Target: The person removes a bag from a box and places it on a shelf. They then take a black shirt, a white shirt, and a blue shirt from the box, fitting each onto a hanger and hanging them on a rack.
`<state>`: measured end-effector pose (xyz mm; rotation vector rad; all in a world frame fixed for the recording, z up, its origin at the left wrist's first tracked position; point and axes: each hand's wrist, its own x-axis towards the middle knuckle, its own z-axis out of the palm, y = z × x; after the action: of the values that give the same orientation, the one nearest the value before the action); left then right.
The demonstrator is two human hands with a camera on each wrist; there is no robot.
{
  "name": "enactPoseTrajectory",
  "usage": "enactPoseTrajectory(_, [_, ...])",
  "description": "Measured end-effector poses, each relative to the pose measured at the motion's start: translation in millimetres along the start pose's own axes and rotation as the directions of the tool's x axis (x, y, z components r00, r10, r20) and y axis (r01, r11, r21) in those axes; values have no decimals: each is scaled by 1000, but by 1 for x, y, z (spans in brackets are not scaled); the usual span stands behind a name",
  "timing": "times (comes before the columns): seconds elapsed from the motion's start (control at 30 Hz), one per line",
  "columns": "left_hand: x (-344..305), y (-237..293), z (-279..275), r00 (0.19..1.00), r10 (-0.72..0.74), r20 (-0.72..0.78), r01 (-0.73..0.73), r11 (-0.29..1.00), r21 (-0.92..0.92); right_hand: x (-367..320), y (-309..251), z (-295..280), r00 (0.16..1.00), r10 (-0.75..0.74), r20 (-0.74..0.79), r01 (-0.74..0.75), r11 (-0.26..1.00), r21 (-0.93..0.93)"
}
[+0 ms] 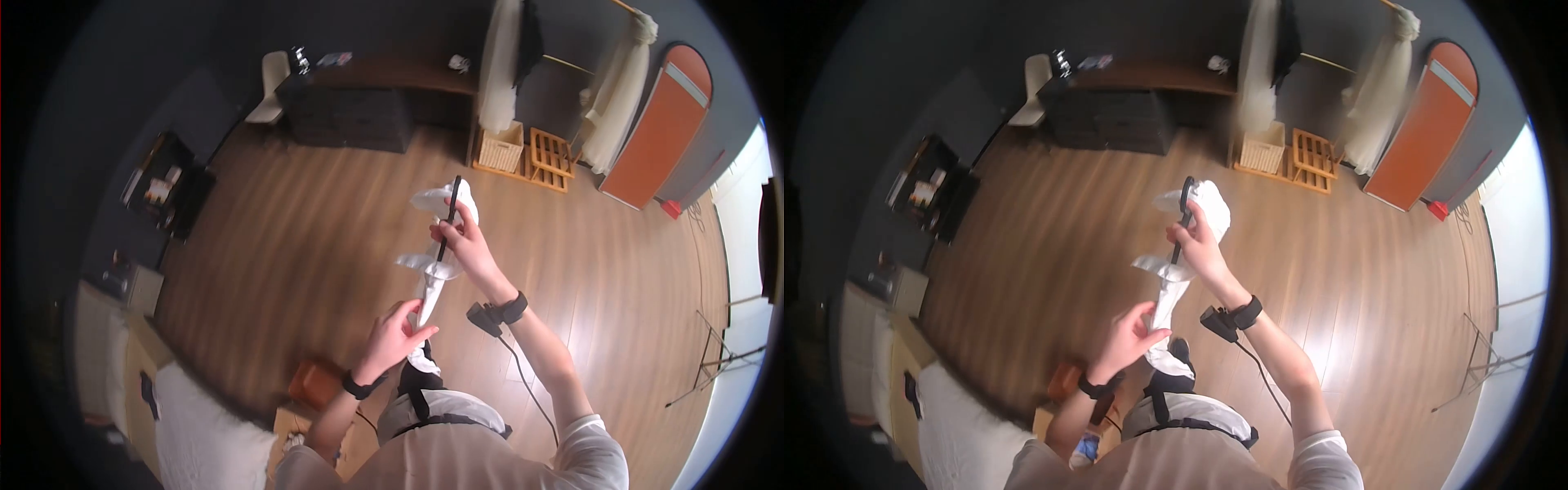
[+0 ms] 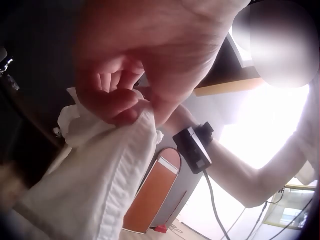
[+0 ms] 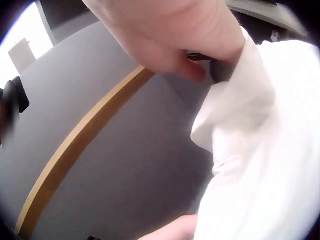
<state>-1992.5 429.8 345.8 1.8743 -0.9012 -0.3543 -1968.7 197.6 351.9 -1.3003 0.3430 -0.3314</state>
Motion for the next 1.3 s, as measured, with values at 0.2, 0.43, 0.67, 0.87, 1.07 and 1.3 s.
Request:
enactPoseTrajectory(0.2, [164, -19, 53, 984, 179, -7, -177, 976, 127, 105, -28, -87, 988, -49, -147, 48, 999, -14])
enactPoseTrajectory(0.43, [340, -13, 141, 950, 293, 113, -303, 948, 95, 194, -34, -222, 948, -192, -255, 142, 969, -203])
enactPoseTrajectory(0.67, [508, 16, 264, 965, 232, 122, -238, 971, 33, 315, -52, -384, 924, -230, -306, 193, 970, -147])
enactPoseTrajectory(0.87, [642, 83, 322, 960, 256, 114, -256, 966, -13, 425, -126, -503, 924, -253, -287, 167, 942, -292])
enactPoseTrajectory(1.07, [758, 93, 349, 944, 230, 236, -240, 971, 11, 532, -175, -580, 858, -370, -355, 260, 911, -320])
enactPoseTrajectory(1.3, [926, 58, 401, 866, 488, 112, -484, 873, -62, 677, -268, -659, 768, -499, -402, 400, 863, -307])
